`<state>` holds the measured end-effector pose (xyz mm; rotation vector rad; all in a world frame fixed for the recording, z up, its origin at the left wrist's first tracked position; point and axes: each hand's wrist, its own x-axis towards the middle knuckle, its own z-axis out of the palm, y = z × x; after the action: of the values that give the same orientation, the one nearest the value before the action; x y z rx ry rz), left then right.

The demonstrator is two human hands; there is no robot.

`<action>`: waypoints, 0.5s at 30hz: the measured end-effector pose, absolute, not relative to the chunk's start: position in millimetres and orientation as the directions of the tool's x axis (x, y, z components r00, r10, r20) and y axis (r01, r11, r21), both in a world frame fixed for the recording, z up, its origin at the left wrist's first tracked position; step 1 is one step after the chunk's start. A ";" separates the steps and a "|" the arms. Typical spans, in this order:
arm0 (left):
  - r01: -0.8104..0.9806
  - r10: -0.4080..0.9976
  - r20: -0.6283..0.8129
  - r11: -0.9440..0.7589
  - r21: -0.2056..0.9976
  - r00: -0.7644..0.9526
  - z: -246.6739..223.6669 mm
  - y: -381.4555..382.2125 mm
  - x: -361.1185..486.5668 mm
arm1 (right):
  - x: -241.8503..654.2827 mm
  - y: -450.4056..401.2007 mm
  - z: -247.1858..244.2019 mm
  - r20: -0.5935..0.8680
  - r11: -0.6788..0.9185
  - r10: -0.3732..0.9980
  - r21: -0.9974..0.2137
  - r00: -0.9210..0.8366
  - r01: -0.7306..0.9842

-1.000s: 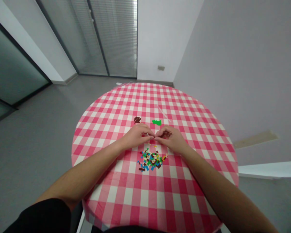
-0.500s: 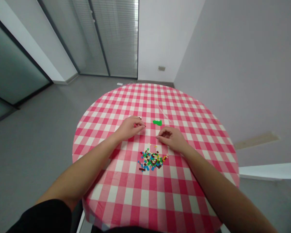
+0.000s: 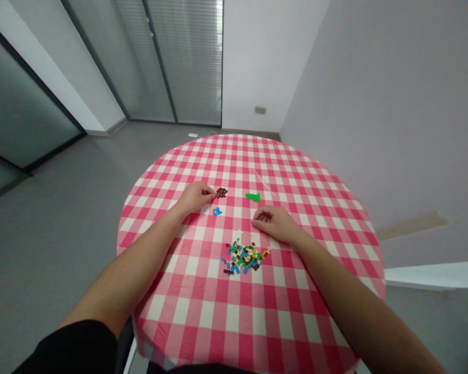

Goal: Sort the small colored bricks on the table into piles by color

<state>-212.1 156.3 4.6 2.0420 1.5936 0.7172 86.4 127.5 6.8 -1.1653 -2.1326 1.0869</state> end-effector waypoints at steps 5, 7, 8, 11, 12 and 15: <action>0.746 0.975 0.110 -0.218 0.630 0.192 4.2 157.8 -210.9 | 85.4 127.1 7.9 0.035 0.331 0.850 -0.813 -0.526 0.480; 0.750 0.980 0.102 -0.198 0.631 0.173 4.2 157.9 -209.8 | 84.9 126.9 8.1 0.036 0.325 0.853 -0.817 -0.521 0.475; 0.752 0.982 0.097 -0.188 0.632 0.165 4.3 157.8 -209.2 | 84.7 126.8 8.1 0.036 0.322 0.855 -0.820 -0.518 0.474; 0.752 0.984 0.087 -0.175 0.636 0.155 5.0 157.3 -207.9 | 84.7 126.8 7.3 0.034 0.318 0.854 -0.825 -0.520 0.468; 0.751 0.985 0.085 -0.171 0.638 0.152 5.1 157.2 -207.8 | 84.8 126.9 6.9 0.035 0.319 0.853 -0.826 -0.521 0.466; 0.745 0.987 0.082 -0.157 0.649 0.137 5.2 157.0 -208.0 | 85.5 127.0 6.0 0.038 0.324 0.851 -0.823 -0.524 0.466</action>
<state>-208.0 157.0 5.2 1.9637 1.6577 0.7038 85.5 127.0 6.0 -1.1590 -2.1240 1.0886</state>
